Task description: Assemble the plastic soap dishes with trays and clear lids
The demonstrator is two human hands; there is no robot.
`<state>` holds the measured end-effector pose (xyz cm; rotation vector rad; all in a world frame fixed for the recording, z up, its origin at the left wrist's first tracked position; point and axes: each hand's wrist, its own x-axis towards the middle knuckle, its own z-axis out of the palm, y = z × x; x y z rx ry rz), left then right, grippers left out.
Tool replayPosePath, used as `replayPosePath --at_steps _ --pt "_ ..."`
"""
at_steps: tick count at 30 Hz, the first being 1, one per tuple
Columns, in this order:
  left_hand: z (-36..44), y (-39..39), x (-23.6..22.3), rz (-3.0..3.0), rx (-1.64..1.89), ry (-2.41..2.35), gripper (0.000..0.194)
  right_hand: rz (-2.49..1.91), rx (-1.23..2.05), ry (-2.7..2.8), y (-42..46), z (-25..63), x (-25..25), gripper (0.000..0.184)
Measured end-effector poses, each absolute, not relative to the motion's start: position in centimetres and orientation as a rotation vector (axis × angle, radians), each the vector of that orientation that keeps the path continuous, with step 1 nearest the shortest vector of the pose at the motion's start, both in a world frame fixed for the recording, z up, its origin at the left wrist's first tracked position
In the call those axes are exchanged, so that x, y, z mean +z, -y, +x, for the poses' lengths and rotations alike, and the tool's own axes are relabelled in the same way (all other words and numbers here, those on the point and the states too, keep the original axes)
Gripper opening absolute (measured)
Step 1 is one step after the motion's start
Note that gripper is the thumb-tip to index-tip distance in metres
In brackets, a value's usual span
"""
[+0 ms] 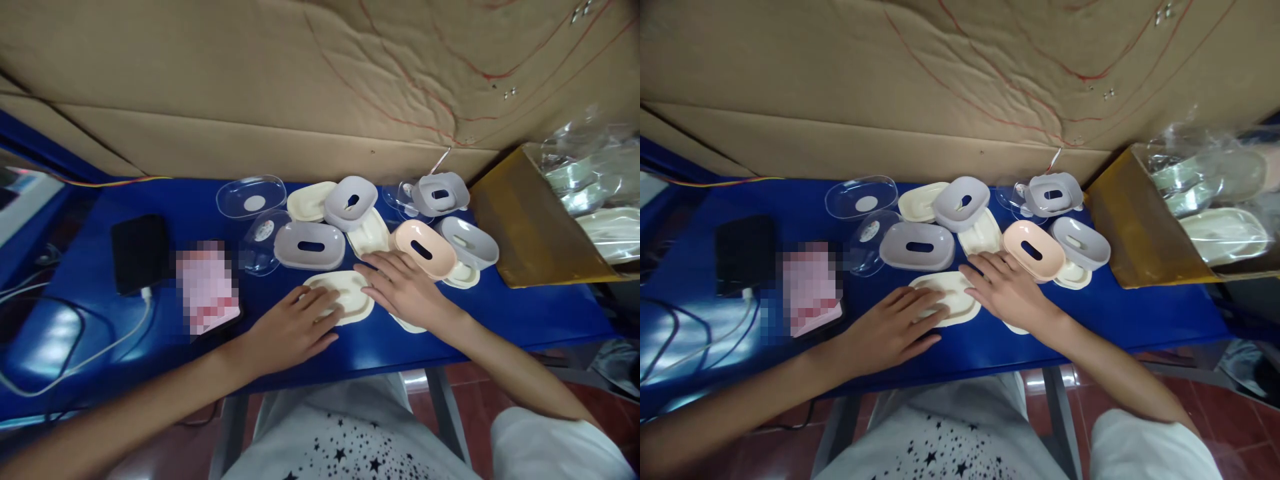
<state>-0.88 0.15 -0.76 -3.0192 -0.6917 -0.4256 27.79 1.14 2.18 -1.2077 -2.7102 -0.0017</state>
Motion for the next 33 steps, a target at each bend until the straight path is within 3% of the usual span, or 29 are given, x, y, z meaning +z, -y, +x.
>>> replayPosePath --at_steps 5,12,17,24,29,33 --pt "-0.2 -0.1 -1.0 -3.04 -0.434 0.645 0.027 -1.13 0.019 2.744 -3.3 25.6 2.0 0.053" --pt "-1.2 -0.1 -0.7 -3.072 -0.475 0.691 0.03 -1.184 0.085 2.692 -3.9 25.7 0.9 0.04" --pt "-1.5 -0.2 -0.5 -3.074 -0.479 0.702 0.038 -1.203 0.327 2.498 -3.6 27.3 1.2 0.029" --pt "-1.8 -0.6 -0.6 -3.077 -0.414 0.694 0.05 -1.345 0.162 2.532 -3.4 26.7 0.8 0.048" --pt "-1.9 -1.0 -0.4 -3.056 -0.466 0.716 0.052 -1.264 0.137 2.411 -3.4 27.3 0.8 0.032" --pt "-2.2 -1.2 0.0 -2.882 -0.593 0.854 0.061 -1.049 0.082 2.447 -2.1 27.2 1.4 0.029"
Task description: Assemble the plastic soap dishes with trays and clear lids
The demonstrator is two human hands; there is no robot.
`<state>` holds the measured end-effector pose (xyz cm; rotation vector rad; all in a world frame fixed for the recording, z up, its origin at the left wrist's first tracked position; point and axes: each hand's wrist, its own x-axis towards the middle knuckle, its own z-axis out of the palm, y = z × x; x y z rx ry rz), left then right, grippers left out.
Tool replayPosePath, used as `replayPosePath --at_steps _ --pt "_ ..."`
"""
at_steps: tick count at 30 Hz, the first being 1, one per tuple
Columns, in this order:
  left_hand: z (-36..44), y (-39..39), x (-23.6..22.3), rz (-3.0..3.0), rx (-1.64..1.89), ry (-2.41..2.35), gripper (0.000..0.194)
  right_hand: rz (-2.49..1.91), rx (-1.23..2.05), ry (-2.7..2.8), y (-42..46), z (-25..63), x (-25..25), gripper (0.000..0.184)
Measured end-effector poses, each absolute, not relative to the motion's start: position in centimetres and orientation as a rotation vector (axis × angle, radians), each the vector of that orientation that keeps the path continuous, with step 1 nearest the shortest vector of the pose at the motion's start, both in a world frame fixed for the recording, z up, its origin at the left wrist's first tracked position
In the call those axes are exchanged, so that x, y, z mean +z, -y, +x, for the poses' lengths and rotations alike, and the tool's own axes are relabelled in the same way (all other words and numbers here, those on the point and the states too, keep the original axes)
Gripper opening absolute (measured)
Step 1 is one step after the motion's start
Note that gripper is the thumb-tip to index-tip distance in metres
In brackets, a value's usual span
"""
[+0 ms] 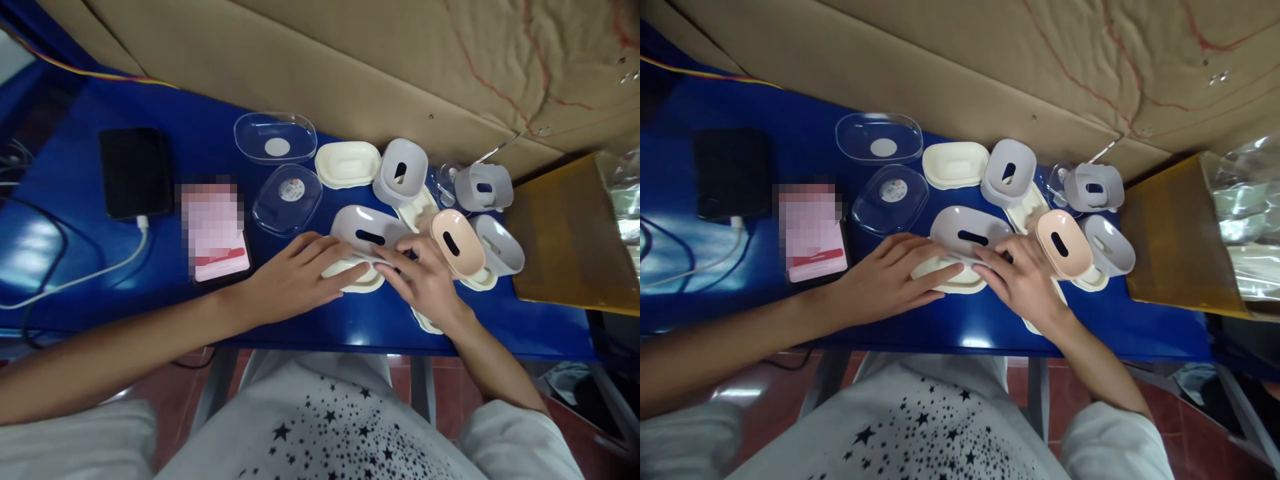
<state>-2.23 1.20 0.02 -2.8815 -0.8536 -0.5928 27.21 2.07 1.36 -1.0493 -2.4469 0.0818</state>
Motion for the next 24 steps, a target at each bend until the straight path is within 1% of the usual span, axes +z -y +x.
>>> replayPosePath --at_steps 2,4,7,10,14,16,19,21,22,24 --pt "-2.4 -1.3 0.1 -2.832 -0.616 0.95 0.069 -0.959 0.088 2.533 -1.2 26.7 1.6 0.03" --pt "-2.5 -1.4 -0.1 -2.857 -0.58 1.029 0.073 -0.904 0.109 2.626 -0.6 26.1 1.6 0.033" --pt "-2.6 -1.8 -0.4 -2.958 -0.523 1.052 0.063 -0.882 0.071 2.739 -0.2 25.4 1.3 0.033" --pt "-3.0 -2.5 0.1 -2.984 -0.621 1.088 0.054 -0.889 0.033 2.784 -0.3 25.4 1.0 0.032" --pt "-4.5 -4.0 1.2 -2.7 -0.769 1.575 0.049 -0.854 0.045 2.816 -0.6 25.9 1.2 0.037" --pt "-5.3 -4.7 1.1 -2.575 -0.72 1.76 0.052 -0.795 0.078 2.827 -0.7 26.3 1.5 0.036" --pt "-6.0 -5.2 0.2 -2.59 -0.579 1.862 0.068 -0.757 0.132 2.811 -0.8 26.5 1.8 0.037" --pt "-5.9 -5.3 -0.3 -2.627 -0.525 1.902 0.075 -0.766 0.142 2.796 -0.9 26.5 1.8 0.037" --pt "-5.8 -5.4 -0.2 -2.646 -0.534 1.908 0.075 -0.766 0.145 2.79 -0.9 26.5 1.8 0.036" --pt "-5.6 -5.4 0.3 -2.705 -0.627 1.888 0.065 -0.751 0.148 2.772 -1.1 26.5 1.7 0.037"
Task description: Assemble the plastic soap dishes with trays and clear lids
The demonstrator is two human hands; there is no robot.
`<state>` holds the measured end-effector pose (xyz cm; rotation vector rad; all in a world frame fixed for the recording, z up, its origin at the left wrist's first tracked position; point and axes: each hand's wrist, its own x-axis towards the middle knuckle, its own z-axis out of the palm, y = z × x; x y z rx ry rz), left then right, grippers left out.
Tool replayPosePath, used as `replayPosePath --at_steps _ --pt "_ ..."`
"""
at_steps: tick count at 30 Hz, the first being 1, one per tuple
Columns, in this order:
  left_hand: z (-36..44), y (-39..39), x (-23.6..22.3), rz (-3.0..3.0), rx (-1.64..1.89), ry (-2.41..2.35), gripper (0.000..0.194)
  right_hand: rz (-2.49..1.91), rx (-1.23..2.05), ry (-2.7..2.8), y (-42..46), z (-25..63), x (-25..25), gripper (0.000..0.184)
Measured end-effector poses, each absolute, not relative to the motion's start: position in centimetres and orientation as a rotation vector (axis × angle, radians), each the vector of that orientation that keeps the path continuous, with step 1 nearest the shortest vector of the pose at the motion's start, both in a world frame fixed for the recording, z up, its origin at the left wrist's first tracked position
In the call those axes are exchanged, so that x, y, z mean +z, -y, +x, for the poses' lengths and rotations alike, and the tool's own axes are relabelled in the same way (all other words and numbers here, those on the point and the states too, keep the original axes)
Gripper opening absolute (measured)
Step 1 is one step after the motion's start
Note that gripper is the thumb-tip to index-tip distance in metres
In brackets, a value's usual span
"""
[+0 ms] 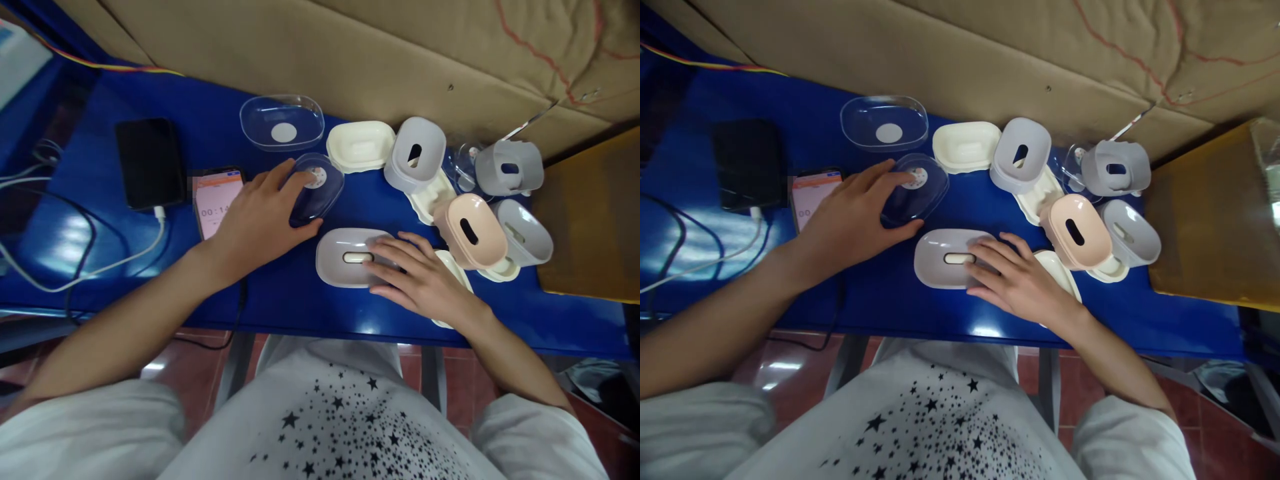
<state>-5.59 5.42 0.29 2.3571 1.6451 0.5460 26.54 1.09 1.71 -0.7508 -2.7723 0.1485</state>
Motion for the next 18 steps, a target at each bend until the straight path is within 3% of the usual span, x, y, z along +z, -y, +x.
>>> replayPosePath --at_steps 3,7,13,18 --pt "-5.4 -5.3 1.6 2.333 0.749 -1.345 0.055 -0.773 0.128 2.699 -1.5 26.8 1.9 0.058" --pt "-4.8 -4.4 1.8 2.39 0.765 -0.772 0.064 -0.857 0.139 2.612 -2.1 27.6 2.4 0.099" --pt "-3.5 -3.4 -0.3 2.537 0.65 -0.58 0.076 -0.842 0.28 2.712 -2.2 27.7 2.1 0.088" --pt "-3.0 -2.7 -0.8 2.632 0.619 -0.785 0.071 -0.88 0.214 2.725 -2.0 27.3 1.6 0.086"
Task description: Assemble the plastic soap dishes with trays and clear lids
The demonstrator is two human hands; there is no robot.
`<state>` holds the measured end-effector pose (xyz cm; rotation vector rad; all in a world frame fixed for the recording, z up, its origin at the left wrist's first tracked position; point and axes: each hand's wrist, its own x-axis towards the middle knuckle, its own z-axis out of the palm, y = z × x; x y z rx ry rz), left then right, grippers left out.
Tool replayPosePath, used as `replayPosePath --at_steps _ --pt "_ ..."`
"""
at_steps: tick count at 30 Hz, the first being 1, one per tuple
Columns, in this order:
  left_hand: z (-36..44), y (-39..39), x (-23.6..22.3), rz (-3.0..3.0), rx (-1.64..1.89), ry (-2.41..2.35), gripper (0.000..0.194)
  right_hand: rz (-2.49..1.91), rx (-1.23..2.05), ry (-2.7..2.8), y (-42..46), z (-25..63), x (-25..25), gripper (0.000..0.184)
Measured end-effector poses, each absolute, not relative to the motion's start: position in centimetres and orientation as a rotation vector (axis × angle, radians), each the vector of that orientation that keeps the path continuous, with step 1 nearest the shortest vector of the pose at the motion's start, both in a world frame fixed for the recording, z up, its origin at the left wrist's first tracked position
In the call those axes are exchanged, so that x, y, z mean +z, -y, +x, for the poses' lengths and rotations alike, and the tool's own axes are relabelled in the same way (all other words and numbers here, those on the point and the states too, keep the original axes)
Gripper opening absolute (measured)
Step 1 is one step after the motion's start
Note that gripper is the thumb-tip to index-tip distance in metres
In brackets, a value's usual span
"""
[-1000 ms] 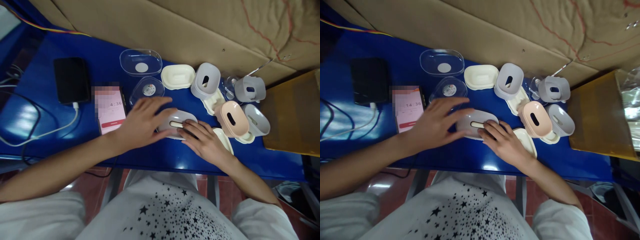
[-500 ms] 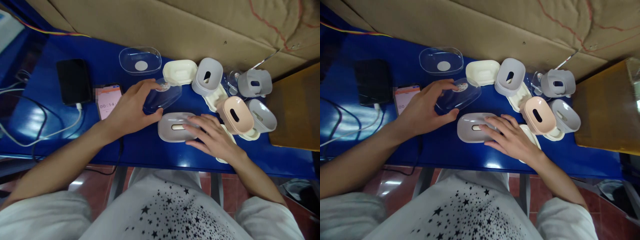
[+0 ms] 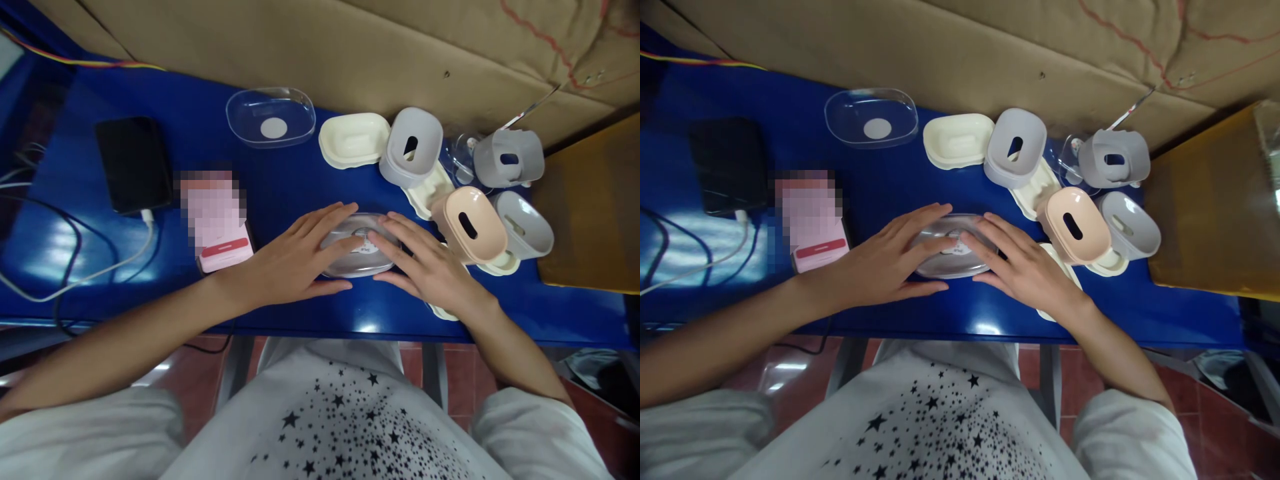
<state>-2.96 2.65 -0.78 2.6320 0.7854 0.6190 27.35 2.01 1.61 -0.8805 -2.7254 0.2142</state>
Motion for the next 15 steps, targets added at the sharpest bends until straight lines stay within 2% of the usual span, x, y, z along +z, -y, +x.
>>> replayPosePath --at_steps 9,15 --pt "-2.53 -2.21 -0.64 2.692 0.542 -0.943 0.072 -0.937 0.253 2.731 -2.1 26.92 1.28 0.098" --pt "-2.26 -2.18 -0.74 2.587 0.54 -1.077 0.067 -0.952 0.337 2.701 -2.22 26.78 0.89 0.088"
